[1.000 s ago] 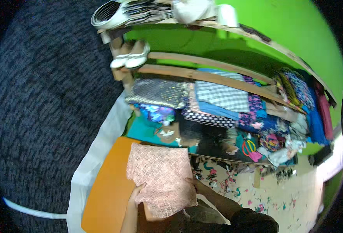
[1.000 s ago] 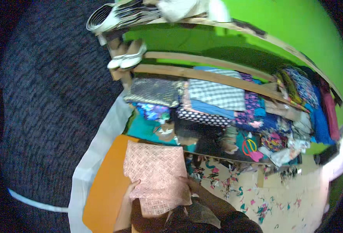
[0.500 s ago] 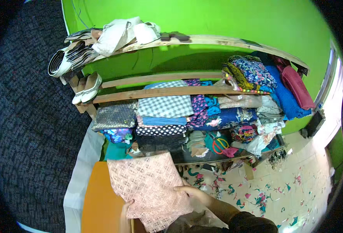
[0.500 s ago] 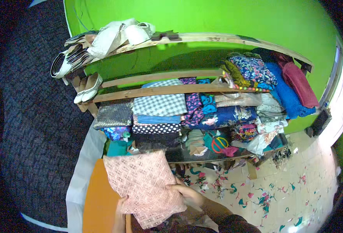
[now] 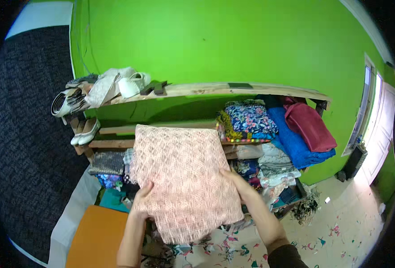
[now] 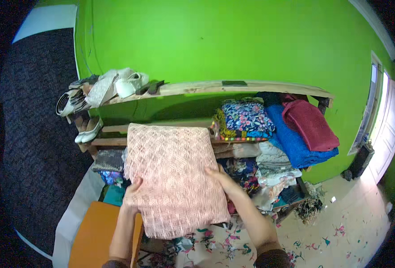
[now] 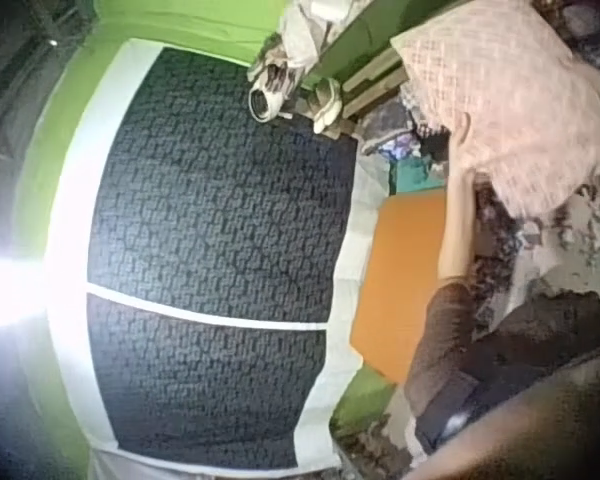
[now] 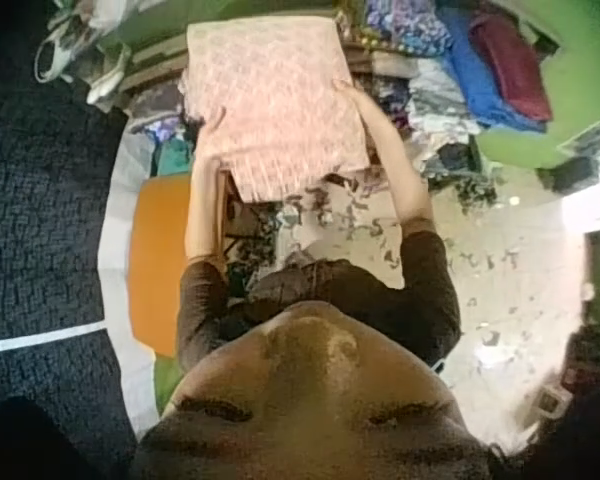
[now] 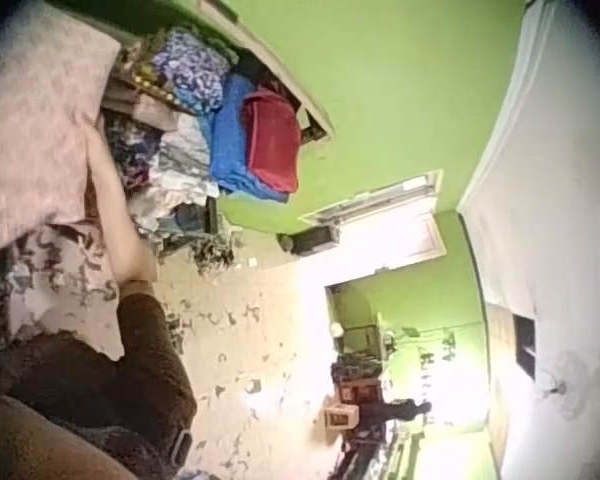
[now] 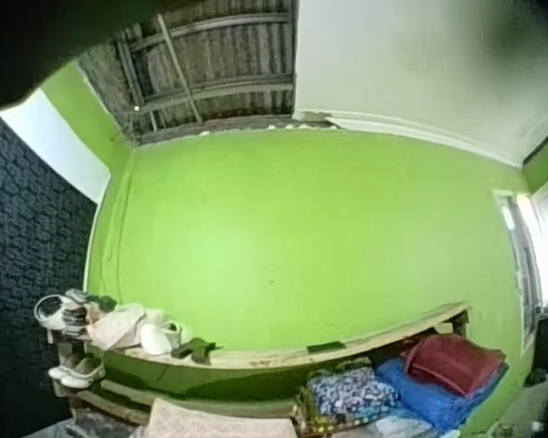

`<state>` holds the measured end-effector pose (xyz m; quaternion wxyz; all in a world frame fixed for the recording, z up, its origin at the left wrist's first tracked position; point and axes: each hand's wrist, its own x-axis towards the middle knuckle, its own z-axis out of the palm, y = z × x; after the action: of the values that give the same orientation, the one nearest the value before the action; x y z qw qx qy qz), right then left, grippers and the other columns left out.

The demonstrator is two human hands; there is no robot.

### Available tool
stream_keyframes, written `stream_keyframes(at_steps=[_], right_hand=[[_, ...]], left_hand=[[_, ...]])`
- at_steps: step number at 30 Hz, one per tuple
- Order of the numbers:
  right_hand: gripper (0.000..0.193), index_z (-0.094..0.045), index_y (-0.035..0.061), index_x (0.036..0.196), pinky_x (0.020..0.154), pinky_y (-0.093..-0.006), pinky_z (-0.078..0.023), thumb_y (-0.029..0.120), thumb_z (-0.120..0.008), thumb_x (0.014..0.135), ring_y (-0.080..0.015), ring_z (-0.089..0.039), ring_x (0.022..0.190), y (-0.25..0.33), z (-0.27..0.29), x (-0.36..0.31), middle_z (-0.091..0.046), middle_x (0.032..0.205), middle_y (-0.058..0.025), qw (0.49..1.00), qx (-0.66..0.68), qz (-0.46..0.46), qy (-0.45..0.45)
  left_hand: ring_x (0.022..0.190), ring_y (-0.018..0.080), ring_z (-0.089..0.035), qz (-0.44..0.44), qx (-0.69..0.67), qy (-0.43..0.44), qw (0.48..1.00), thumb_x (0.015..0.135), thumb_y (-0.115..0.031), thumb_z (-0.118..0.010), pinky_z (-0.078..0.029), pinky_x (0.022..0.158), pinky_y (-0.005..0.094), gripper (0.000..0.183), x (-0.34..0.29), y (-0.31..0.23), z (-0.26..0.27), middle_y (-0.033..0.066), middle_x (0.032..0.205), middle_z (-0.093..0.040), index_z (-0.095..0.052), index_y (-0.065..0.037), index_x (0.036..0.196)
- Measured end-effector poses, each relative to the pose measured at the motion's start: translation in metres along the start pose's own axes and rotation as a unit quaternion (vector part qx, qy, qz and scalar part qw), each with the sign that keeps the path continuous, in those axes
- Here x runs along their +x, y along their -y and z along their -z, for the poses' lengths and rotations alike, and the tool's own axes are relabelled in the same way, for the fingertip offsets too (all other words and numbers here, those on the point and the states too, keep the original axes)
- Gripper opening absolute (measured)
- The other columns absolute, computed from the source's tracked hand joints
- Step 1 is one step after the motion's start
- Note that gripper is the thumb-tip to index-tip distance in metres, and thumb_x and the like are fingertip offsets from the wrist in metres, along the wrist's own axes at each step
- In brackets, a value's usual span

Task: Folding various pink garments on a small table and placing them on a shelf.

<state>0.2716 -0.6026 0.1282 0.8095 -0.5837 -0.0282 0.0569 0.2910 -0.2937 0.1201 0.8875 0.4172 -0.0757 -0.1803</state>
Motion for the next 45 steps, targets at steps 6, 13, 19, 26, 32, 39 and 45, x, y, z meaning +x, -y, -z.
stream_keyframes(at_steps=[6,13,19,26,32,39,45], right_hand=[[0.057,-0.047,0.0025,0.119,0.08,-0.0342,-0.047,0.042,-0.056,0.08,-0.0235,-0.059,0.092,0.086,0.01,0.051,-0.056,0.111,-0.0147,1.0,0.008,-0.026,0.009],[0.049,-0.048,0.004,0.12,0.079,-0.0312,-0.047,0.038,-0.052,0.084,-0.0211,-0.057,0.095,0.119,0.021,0.112,-0.055,0.113,-0.0134,0.996,0.051,0.065,0.027],[0.049,-0.047,0.0001,0.12,0.086,-0.0326,-0.044,0.036,-0.049,0.088,-0.0218,-0.054,0.101,0.109,0.039,0.126,-0.052,0.118,-0.0139,0.983,0.118,0.111,-0.088],[0.055,-0.052,0.0116,0.12,0.098,-0.0357,-0.034,0.032,-0.069,0.072,-0.0301,-0.038,0.121,0.088,0.015,0.111,-0.041,0.13,-0.0168,0.686,-0.587,0.407,-0.141],[0.057,-0.057,0.015,0.114,0.091,-0.0384,-0.04,0.04,-0.071,0.065,-0.0316,-0.045,0.113,0.075,0.013,0.118,-0.049,0.122,-0.012,0.622,-0.603,0.44,-0.238],[0.042,-0.055,0.0123,0.115,0.097,-0.0517,-0.028,0.028,-0.061,0.077,-0.0377,-0.04,0.115,0.035,-0.014,0.1,-0.046,0.123,-0.0162,0.484,-0.6,0.501,-0.393],[0.044,-0.052,0.0138,0.12,0.102,-0.055,-0.016,0.021,-0.055,0.077,-0.0382,-0.029,0.124,0.011,-0.032,0.085,-0.038,0.131,-0.0174,0.553,-0.616,0.486,-0.279]], left_hand=[[0.091,0.0289,-0.06,0.014,0.033,-0.02,0.999,0.083,-0.031,-0.058,-0.052,0.076,0.0424,0.046,0.084,-0.049,-0.055,0.0178,0.106,-0.058,-0.049,0.0,0.116],[0.082,0.0261,-0.061,0.044,0.016,0.009,0.999,0.082,-0.034,-0.059,-0.052,0.075,0.0408,0.038,0.186,-0.077,-0.034,0.0152,0.096,-0.062,-0.059,-0.002,0.102],[0.092,0.03,-0.059,0.126,-0.036,0.109,0.985,0.081,-0.031,-0.058,-0.051,0.079,0.0456,0.041,0.261,-0.07,-0.043,0.0167,0.105,-0.059,-0.055,-0.001,0.109],[0.094,0.0282,-0.059,0.098,-0.013,0.123,0.987,0.083,-0.028,-0.052,-0.051,0.079,0.0439,0.037,0.329,-0.074,-0.019,0.0157,0.106,-0.059,-0.055,-0.002,0.11],[0.098,0.0256,-0.057,0.062,0.279,-0.015,0.958,0.085,-0.038,-0.05,-0.046,0.085,0.0386,0.044,0.278,-0.095,-0.043,0.0123,0.109,-0.058,-0.054,-0.003,0.113],[0.123,0.0352,-0.034,-0.378,0.602,-0.153,0.686,0.091,-0.037,-0.035,-0.026,0.101,0.0387,0.053,0.197,-0.089,-0.031,0.024,0.132,-0.035,-0.039,0.003,0.126],[0.119,0.0382,-0.036,-0.416,0.764,-0.138,0.473,0.086,-0.025,-0.042,-0.025,0.099,0.049,0.042,0.129,-0.024,-0.055,0.0186,0.133,-0.037,-0.044,-0.007,0.124]])
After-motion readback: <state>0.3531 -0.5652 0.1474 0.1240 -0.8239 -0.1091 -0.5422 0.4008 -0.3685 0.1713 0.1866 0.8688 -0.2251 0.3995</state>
